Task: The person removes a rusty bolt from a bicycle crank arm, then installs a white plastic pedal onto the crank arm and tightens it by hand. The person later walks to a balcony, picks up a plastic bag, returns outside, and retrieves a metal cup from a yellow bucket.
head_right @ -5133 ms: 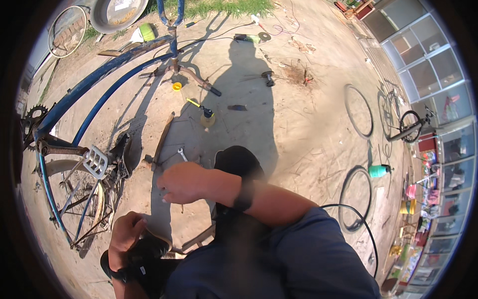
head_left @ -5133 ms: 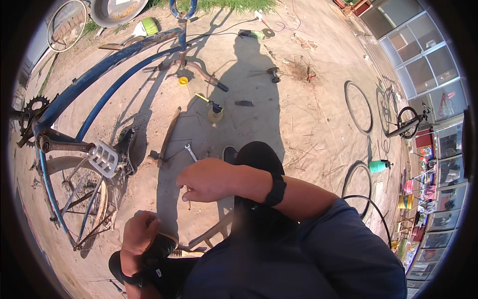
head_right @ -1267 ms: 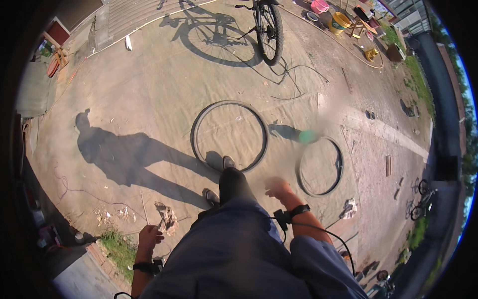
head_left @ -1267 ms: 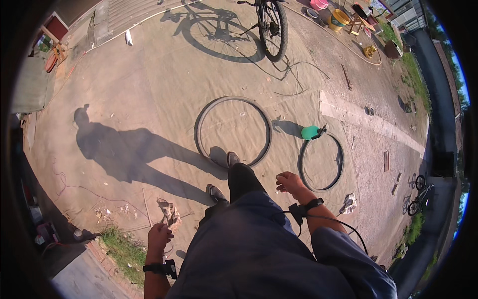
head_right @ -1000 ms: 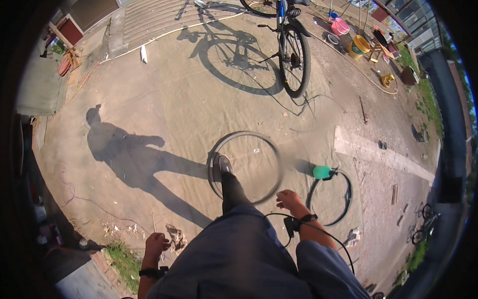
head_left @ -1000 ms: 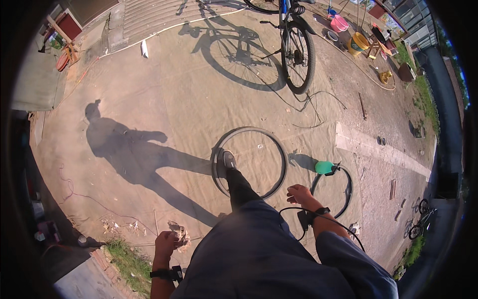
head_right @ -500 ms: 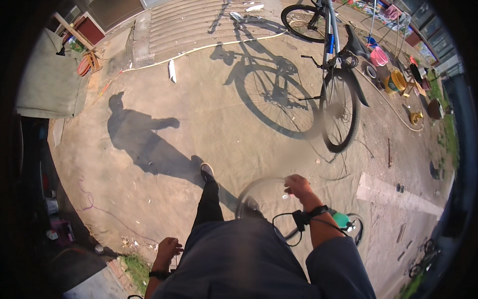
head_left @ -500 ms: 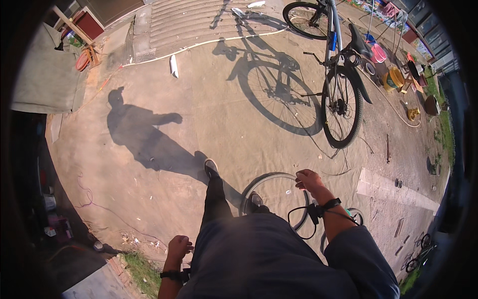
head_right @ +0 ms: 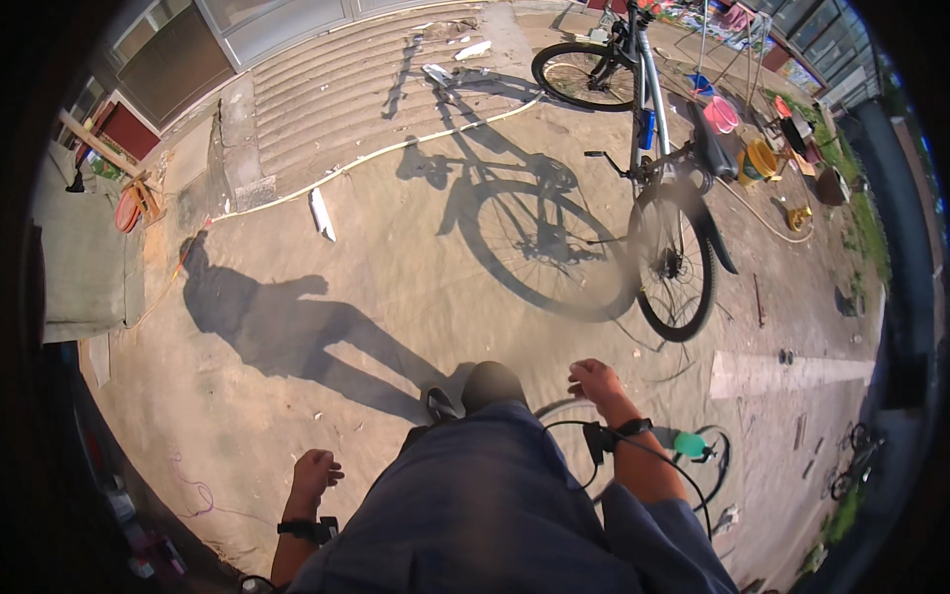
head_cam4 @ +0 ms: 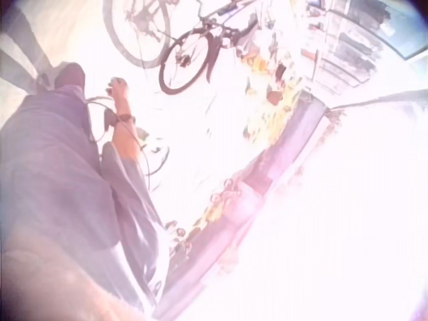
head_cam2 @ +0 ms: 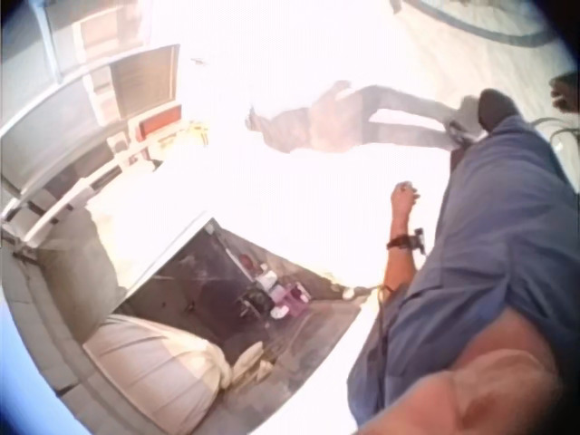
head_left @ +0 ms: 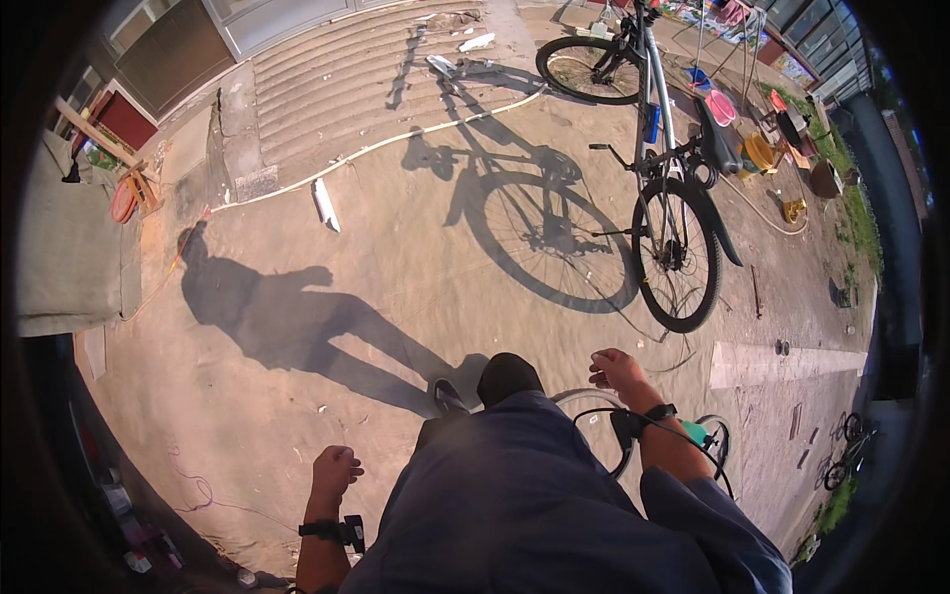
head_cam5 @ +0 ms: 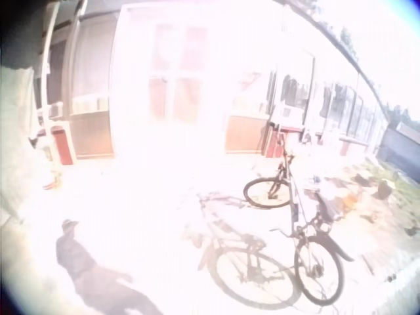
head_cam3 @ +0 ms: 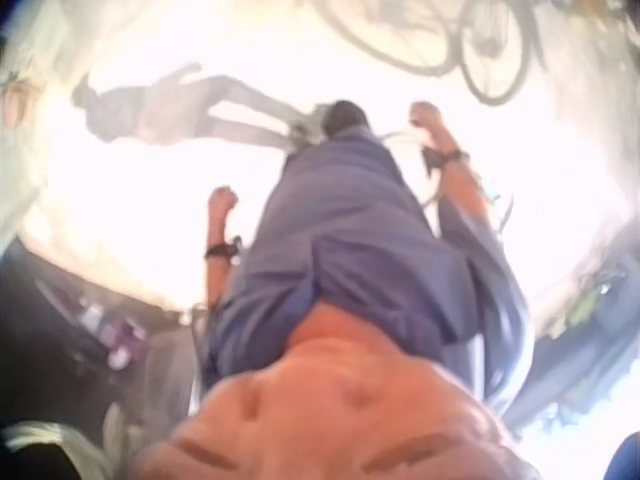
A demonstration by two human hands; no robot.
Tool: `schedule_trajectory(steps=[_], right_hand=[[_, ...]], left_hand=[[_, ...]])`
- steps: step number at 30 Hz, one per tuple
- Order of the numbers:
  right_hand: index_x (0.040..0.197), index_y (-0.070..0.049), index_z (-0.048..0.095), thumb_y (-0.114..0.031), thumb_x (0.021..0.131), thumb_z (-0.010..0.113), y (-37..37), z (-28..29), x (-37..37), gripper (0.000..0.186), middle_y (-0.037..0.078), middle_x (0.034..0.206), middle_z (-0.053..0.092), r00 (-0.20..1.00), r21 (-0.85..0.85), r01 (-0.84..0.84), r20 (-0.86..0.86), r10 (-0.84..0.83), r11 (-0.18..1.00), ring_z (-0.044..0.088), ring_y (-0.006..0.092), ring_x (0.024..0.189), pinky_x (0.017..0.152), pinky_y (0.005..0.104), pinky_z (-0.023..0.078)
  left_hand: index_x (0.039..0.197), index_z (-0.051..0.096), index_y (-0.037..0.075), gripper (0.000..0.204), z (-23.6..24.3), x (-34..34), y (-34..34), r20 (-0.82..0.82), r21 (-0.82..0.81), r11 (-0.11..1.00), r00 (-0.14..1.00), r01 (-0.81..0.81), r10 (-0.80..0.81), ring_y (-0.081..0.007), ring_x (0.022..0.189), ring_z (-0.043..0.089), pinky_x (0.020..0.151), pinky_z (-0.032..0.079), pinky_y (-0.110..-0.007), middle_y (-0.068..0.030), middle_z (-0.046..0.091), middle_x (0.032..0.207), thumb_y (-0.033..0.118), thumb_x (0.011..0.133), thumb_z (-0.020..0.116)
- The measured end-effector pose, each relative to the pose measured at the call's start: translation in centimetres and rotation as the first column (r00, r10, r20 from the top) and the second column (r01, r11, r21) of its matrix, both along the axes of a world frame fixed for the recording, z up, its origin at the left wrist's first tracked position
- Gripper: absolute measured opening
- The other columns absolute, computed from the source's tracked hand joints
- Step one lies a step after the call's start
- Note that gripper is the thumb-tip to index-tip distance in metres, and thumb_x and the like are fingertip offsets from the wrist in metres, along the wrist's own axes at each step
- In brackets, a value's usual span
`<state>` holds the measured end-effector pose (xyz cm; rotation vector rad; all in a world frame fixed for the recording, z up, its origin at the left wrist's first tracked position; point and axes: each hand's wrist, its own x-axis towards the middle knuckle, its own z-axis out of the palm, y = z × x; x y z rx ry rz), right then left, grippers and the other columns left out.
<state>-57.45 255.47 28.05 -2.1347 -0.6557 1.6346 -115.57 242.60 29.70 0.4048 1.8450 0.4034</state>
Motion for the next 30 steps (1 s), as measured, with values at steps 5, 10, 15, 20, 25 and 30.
schedule_trajectory(steps=[5,10,15,20,25,30], right_hand=[[0.113,-0.001,0.065,-0.028,0.093,0.067,7.3,-1.8,-1.8,0.034,0.011,0.097,0.069,0.999,-0.013,0.041,-0.010,-0.041,0.999,0.071,0.0207,0.076,0.066,0.0317,0.058],[0.115,-0.001,0.065,-0.028,0.093,0.067,16.2,-5.1,-2.2,0.035,0.011,0.098,0.069,0.999,-0.070,0.041,-0.010,-0.042,0.997,0.071,0.0204,0.075,0.064,0.0318,0.057],[0.117,0.000,0.064,-0.018,0.092,0.062,28.8,-5.1,-4.2,0.031,0.009,0.099,0.069,0.997,-0.069,0.004,-0.076,-0.009,0.998,0.071,0.0186,0.077,0.066,0.0307,0.057],[0.110,-0.002,0.068,-0.013,0.089,0.059,42.3,-4.5,-6.6,0.026,0.007,0.098,0.070,0.983,0.046,-0.167,-0.068,0.170,0.985,0.071,0.0169,0.079,0.070,0.0300,0.058],[0.109,-0.002,0.068,-0.015,0.090,0.060,51.0,-6.9,-8.7,0.025,0.006,0.096,0.070,0.893,0.270,-0.450,0.115,0.435,0.851,0.071,0.0166,0.079,0.071,0.0305,0.058],[0.106,-0.001,0.068,-0.022,0.093,0.066,58.3,-5.2,-14.4,0.025,0.010,0.098,0.072,0.999,-0.004,0.005,-0.046,-0.005,1.000,0.071,0.0215,0.074,0.061,0.0335,0.057]], left_hand=[[0.115,0.059,-0.002,0.028,-1.2,-2.1,8.0,0.023,-0.038,0.999,1.000,0.004,-0.003,-0.0218,0.073,0.071,0.057,0.053,-0.029,-0.0146,0.070,0.091,0.019,0.096,0.058],[0.117,0.057,-0.002,0.030,-1.4,-2.6,16.6,0.018,-0.081,0.997,1.000,-0.019,0.020,-0.0224,0.074,0.071,0.058,0.053,-0.029,-0.0154,0.069,0.094,0.020,0.097,0.057],[0.115,0.058,-0.001,0.027,0.7,-3.4,25.6,0.003,-0.107,0.989,0.995,-0.102,0.103,-0.0223,0.072,0.071,0.056,0.053,-0.029,-0.0139,0.068,0.090,0.021,0.098,0.057],[0.114,0.058,0.000,0.027,1.6,-4.4,34.6,0.008,-0.102,0.989,0.994,-0.107,0.109,-0.0218,0.070,0.071,0.055,0.053,-0.029,-0.0140,0.069,0.089,0.021,0.098,0.057],[0.114,0.058,-0.001,0.027,0.7,-7.3,43.3,0.010,-0.138,0.987,0.996,-0.084,0.086,-0.0224,0.071,0.071,0.055,0.054,-0.030,-0.0154,0.070,0.091,0.021,0.098,0.057],[0.115,0.059,-0.003,0.029,-1.7,-12.8,53.6,0.057,-0.105,0.994,0.998,-0.033,0.040,-0.0237,0.072,0.072,0.056,0.054,-0.031,-0.0163,0.070,0.092,0.019,0.097,0.057]])
